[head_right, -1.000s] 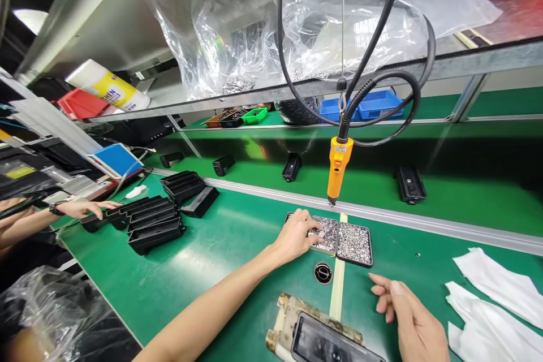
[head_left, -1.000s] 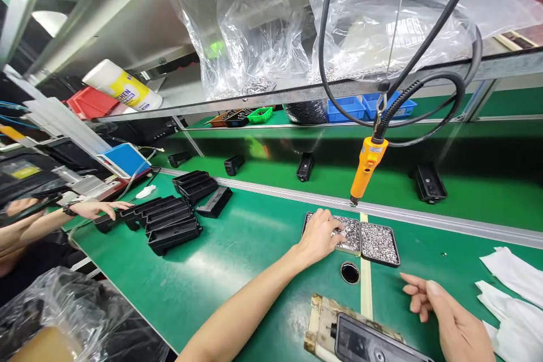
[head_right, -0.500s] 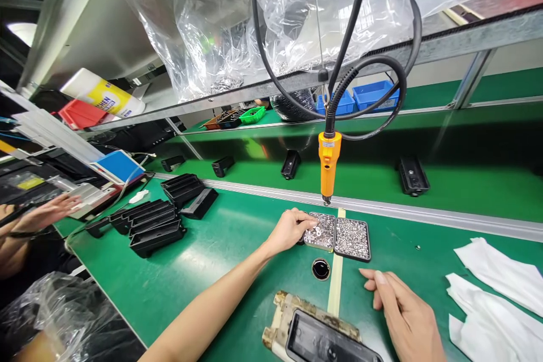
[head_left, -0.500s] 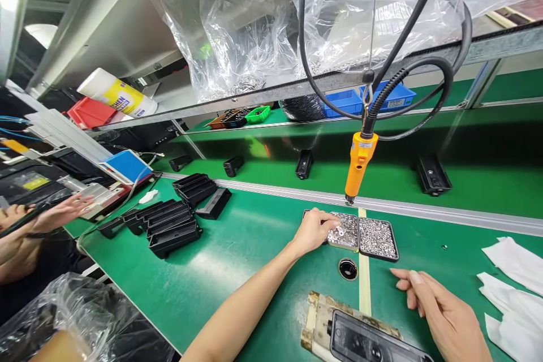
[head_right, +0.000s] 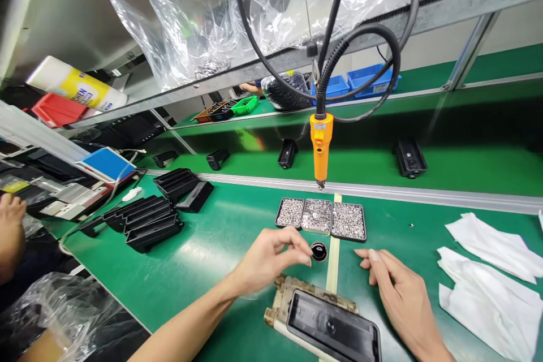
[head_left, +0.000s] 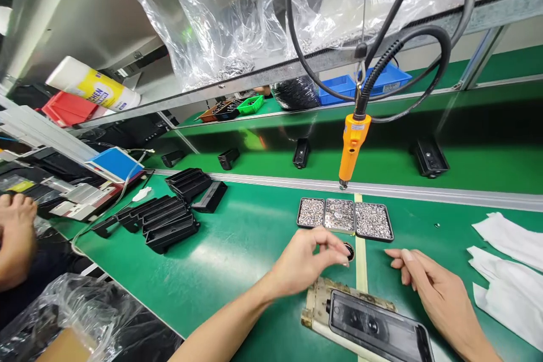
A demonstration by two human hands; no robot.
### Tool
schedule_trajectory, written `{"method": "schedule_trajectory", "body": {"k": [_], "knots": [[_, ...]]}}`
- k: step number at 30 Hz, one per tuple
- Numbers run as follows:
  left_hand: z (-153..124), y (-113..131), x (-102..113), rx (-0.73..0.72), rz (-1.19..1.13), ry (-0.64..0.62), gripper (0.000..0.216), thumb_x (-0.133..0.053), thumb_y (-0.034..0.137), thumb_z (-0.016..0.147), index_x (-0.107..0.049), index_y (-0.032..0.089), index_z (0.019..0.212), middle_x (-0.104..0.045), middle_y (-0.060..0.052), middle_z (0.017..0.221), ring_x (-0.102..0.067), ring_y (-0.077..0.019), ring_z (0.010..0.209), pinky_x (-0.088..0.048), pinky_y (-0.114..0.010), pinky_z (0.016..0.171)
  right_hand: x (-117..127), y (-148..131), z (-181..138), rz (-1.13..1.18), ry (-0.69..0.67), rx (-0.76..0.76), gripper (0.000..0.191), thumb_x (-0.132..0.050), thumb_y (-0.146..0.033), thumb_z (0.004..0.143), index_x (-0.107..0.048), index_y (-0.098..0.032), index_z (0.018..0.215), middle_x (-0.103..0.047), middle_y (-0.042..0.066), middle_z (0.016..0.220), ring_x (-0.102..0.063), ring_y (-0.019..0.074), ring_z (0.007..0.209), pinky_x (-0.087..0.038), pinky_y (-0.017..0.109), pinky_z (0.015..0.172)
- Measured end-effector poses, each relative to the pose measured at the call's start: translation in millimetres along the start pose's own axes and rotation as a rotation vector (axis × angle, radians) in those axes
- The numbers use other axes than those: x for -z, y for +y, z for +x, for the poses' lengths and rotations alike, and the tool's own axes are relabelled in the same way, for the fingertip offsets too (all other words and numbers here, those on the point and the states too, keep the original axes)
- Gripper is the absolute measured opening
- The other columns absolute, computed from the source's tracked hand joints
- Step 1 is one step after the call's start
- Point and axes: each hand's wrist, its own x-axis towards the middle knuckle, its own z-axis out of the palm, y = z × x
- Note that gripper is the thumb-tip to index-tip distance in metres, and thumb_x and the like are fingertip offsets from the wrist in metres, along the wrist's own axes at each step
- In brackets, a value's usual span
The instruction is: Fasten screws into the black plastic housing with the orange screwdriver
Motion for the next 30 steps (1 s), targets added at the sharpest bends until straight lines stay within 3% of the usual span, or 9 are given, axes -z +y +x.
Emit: {"method": "schedule_trajectory", "body": {"k": [2,6,11,13,16,21,25,27,30], "knots": [[-19.7,5.4,-6.3,-0.156,0.165,-0.054,0.009,-0.074,0.025,0.095,-0.081,0.020,0.097,-0.079,-0.005,0.094,-0.065,-0.0200,0.091,-0.052,-0.033,0.084,-1.1,-2.4,-0.5,0.012,-0.014,0.001,0.054,-0.051,-0.069,0.100,-0.071,-0.023,0.080,-0.069,0.004,0.087,-0.068,0.0215,0.093,-0.048,0.029,0.076],[-41.5,7.3,-12.9,-0.544,0.463,-0.171,0.018,-0.057,0.014,0.104,-0.075,0.017,0.106,-0.078,-0.006,0.097,-0.061,-0.0191,0.090,-0.054,-0.035,0.089,-2.0,-4.9,-0.4,0.031,-0.027,0.011,0.055,-0.051,-0.068,0.101,-0.068,-0.023,0.075,-0.069,0.005,0.088,-0.067,0.0228,0.102,-0.047,0.030,0.081],[-46.0,4.8,-16.8,-0.734,0.837,-0.216,0.014,-0.058,0.016,0.104,-0.071,0.016,0.110,-0.070,-0.009,0.106,-0.056,-0.0224,0.101,-0.050,-0.035,0.083,-0.6,-4.3,-0.4,0.025,-0.028,0.006,0.052,-0.050,-0.067,0.102,-0.074,-0.023,0.091,-0.068,0.004,0.086,-0.067,0.0216,0.095,-0.046,0.031,0.080],[-45.2,5.9,-16.7,-0.727,0.908,-0.258,0.014,-0.058,0.022,0.105,-0.071,0.019,0.107,-0.069,-0.007,0.107,-0.056,-0.0228,0.104,-0.046,-0.036,0.082,-0.2,-4.7,-0.6,0.022,-0.035,0.005,0.051,-0.050,-0.068,0.102,-0.075,-0.024,0.094,-0.067,0.003,0.084,-0.067,0.0209,0.091,-0.046,0.031,0.079],[-45.1,12.1,-12.7,-0.635,0.967,-0.357,0.012,-0.060,0.022,0.105,-0.071,0.022,0.104,-0.067,-0.006,0.115,-0.056,-0.0232,0.113,-0.043,-0.036,0.082,0.1,-7.0,-1.0,0.016,-0.040,0.002,0.053,-0.050,-0.068,0.102,-0.069,-0.024,0.078,-0.069,0.003,0.087,-0.067,0.0212,0.094,-0.045,0.031,0.079],[-50.8,21.1,2.4,-0.564,0.945,-0.400,0.017,-0.060,0.020,0.105,-0.070,0.023,0.119,-0.063,-0.009,0.127,-0.053,-0.0263,0.124,-0.045,-0.041,0.095,0.8,-9.6,-2.8,0.019,-0.050,-0.006,0.060,-0.048,-0.067,0.103,-0.057,-0.023,0.062,-0.072,0.003,0.098,-0.067,0.0219,0.104,-0.044,0.031,0.083],[-56.2,9.7,11.4,-0.598,0.892,-0.351,0.032,-0.063,0.050,0.103,-0.071,0.024,0.120,-0.060,-0.014,0.137,-0.049,-0.0331,0.136,-0.051,-0.047,0.100,0.6,-6.5,-3.5,0.028,-0.052,-0.019,0.057,-0.049,-0.067,0.103,-0.057,-0.024,0.066,-0.072,0.002,0.101,-0.067,0.0220,0.104,-0.044,0.032,0.086],[-58.1,0.7,12.9,-0.605,0.921,-0.384,0.050,-0.064,0.065,0.097,-0.069,0.027,0.128,-0.053,-0.016,0.150,-0.042,-0.0400,0.145,-0.052,-0.056,0.101,-0.1,-4.9,-3.1,0.028,-0.052,-0.025,0.055,-0.051,-0.068,0.102,-0.057,-0.024,0.069,-0.072,0.002,0.101,-0.067,0.0220,0.102,-0.044,0.032,0.087],[-58.6,-8.7,12.0,-0.550,0.979,-0.453,0.064,-0.063,0.074,0.092,-0.062,0.033,0.142,-0.040,-0.015,0.165,-0.034,-0.0469,0.152,-0.052,-0.067,0.101,-1.0,-4.4,-2.2,0.022,-0.051,-0.027,0.054,-0.051,-0.067,0.102,-0.058,-0.024,0.070,-0.071,0.002,0.096,-0.067,0.0226,0.104,-0.044,0.033,0.087]]}}
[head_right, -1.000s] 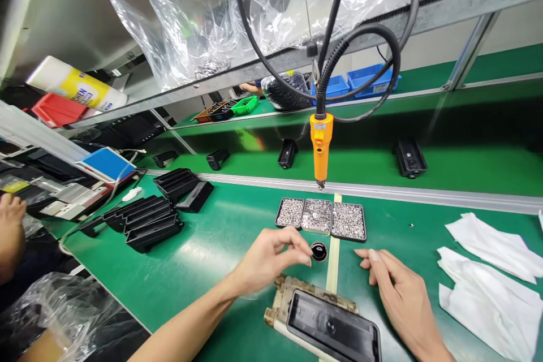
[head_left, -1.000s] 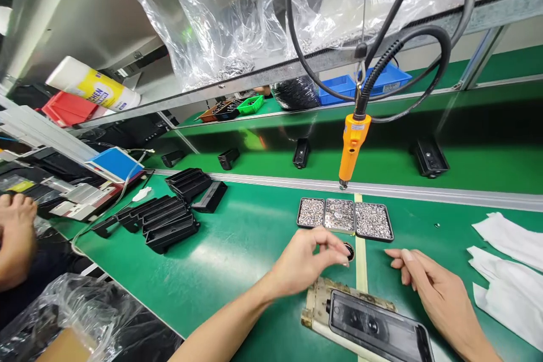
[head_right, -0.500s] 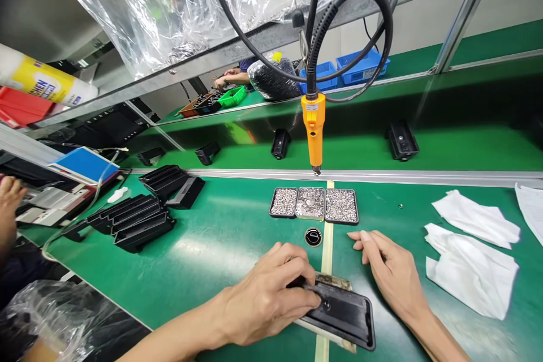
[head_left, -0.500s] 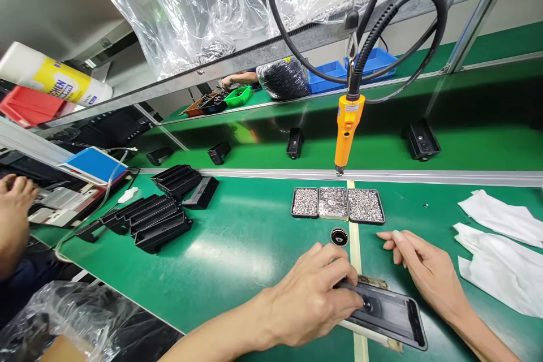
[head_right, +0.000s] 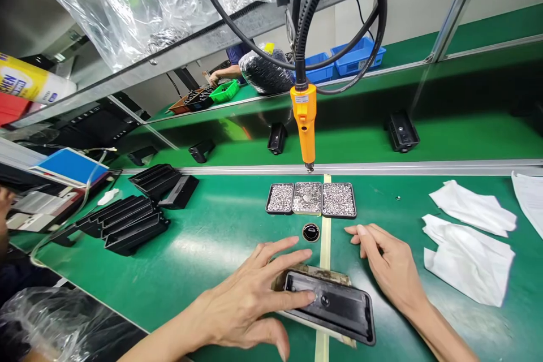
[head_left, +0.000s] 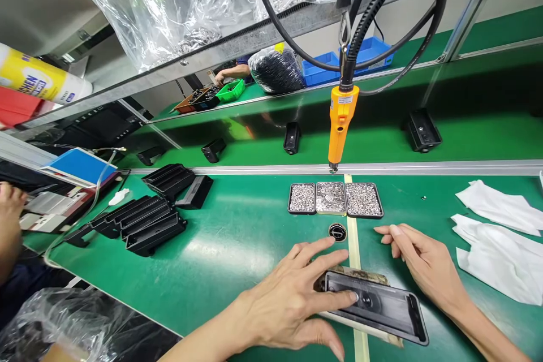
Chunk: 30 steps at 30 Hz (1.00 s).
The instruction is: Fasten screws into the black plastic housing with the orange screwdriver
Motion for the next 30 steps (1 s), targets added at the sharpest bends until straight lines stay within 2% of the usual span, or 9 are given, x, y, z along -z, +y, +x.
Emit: {"method": "schedule_trajectory", "body": {"k": [4,11,13,15,17,19,21,26,30], "knots": [[6.6,-1.3,-5.2,-0.008,-0.006,-0.015,0.073,-0.067,0.079,0.086,-0.062,0.035,0.143,-0.042,-0.015,0.165,-0.032,-0.0494,0.153,-0.052,-0.068,0.103,0.3,-2.2,0.2,-0.006,-0.002,0.007,0.055,-0.050,-0.067,0.102,-0.057,-0.024,0.069,-0.069,0.003,0.092,-0.067,0.0228,0.105,-0.044,0.032,0.086],[15.2,-0.7,-13.5,-0.082,-0.007,0.067,0.075,-0.065,0.082,0.085,-0.064,0.031,0.141,-0.048,-0.016,0.161,-0.037,-0.0464,0.152,-0.050,-0.065,0.107,0.7,-5.7,0.4,-0.015,-0.002,0.010,0.057,-0.048,-0.068,0.103,-0.058,-0.024,0.068,-0.069,0.003,0.090,-0.067,0.0221,0.102,-0.045,0.031,0.083],[12.2,-0.9,-12.9,-0.094,-0.058,0.101,0.071,-0.064,0.079,0.088,-0.065,0.031,0.140,-0.050,-0.015,0.160,-0.038,-0.0443,0.151,-0.049,-0.062,0.109,0.3,-4.6,0.3,-0.019,-0.003,0.001,0.058,-0.047,-0.068,0.103,-0.056,-0.023,0.066,-0.070,0.004,0.092,-0.067,0.0219,0.103,-0.045,0.031,0.084],[8.6,-4.5,-11.1,-0.080,-0.163,0.196,0.059,-0.059,0.071,0.097,-0.066,0.029,0.139,-0.056,-0.013,0.154,-0.040,-0.0393,0.150,-0.048,-0.058,0.112,0.1,-2.3,-0.3,-0.027,-0.006,-0.005,0.059,-0.047,-0.069,0.102,-0.055,-0.023,0.066,-0.070,0.004,0.094,-0.067,0.0217,0.104,-0.046,0.030,0.084],[6.0,-14.6,-9.3,0.041,-0.268,0.355,0.042,-0.054,0.056,0.106,-0.071,0.027,0.131,-0.066,-0.011,0.140,-0.048,-0.0330,0.143,-0.046,-0.053,0.114,0.5,1.4,-0.9,-0.039,-0.006,-0.006,0.058,-0.048,-0.070,0.101,-0.058,-0.024,0.068,-0.070,0.004,0.094,-0.067,0.0216,0.102,-0.048,0.029,0.081],[5.3,-33.0,-7.9,0.268,-0.301,0.512,0.029,-0.055,0.043,0.109,-0.076,0.026,0.117,-0.073,-0.009,0.122,-0.057,-0.0279,0.129,-0.048,-0.048,0.110,1.6,6.5,-0.8,-0.059,0.005,-0.003,0.055,-0.049,-0.072,0.099,-0.067,-0.025,0.078,-0.069,0.004,0.090,-0.068,0.0213,0.096,-0.049,0.028,0.073],[6.2,-58.5,-6.4,0.477,-0.257,0.601,0.020,-0.060,0.034,0.106,-0.077,0.024,0.108,-0.075,-0.007,0.109,-0.063,-0.0252,0.113,-0.051,-0.043,0.103,3.0,12.4,1.1,-0.081,0.024,0.006,0.055,-0.050,-0.075,0.097,-0.075,-0.026,0.090,-0.069,0.004,0.087,-0.068,0.0210,0.088,-0.049,0.027,0.066],[16.9,-117.7,-6.9,0.645,-0.116,0.580,0.013,-0.066,0.021,0.099,-0.079,0.021,0.099,-0.073,-0.007,0.097,-0.059,-0.0259,0.099,-0.048,-0.042,0.095,4.4,24.9,9.2,-0.135,0.047,0.034,0.061,-0.049,-0.080,0.091,-0.082,-0.030,0.099,-0.067,0.003,0.077,-0.069,0.0205,0.077,-0.054,0.027,0.065],[37.7,-134.5,-18.6,0.693,-0.064,0.516,0.011,-0.077,0.027,0.092,-0.081,0.020,0.099,-0.066,-0.008,0.091,-0.054,-0.0282,0.100,-0.047,-0.042,0.094,4.0,33.0,11.2,-0.157,0.059,0.044,0.061,-0.048,-0.081,0.092,-0.081,-0.029,0.089,-0.072,0.004,0.085,-0.073,0.0216,0.082,-0.055,0.025,0.062]]}}
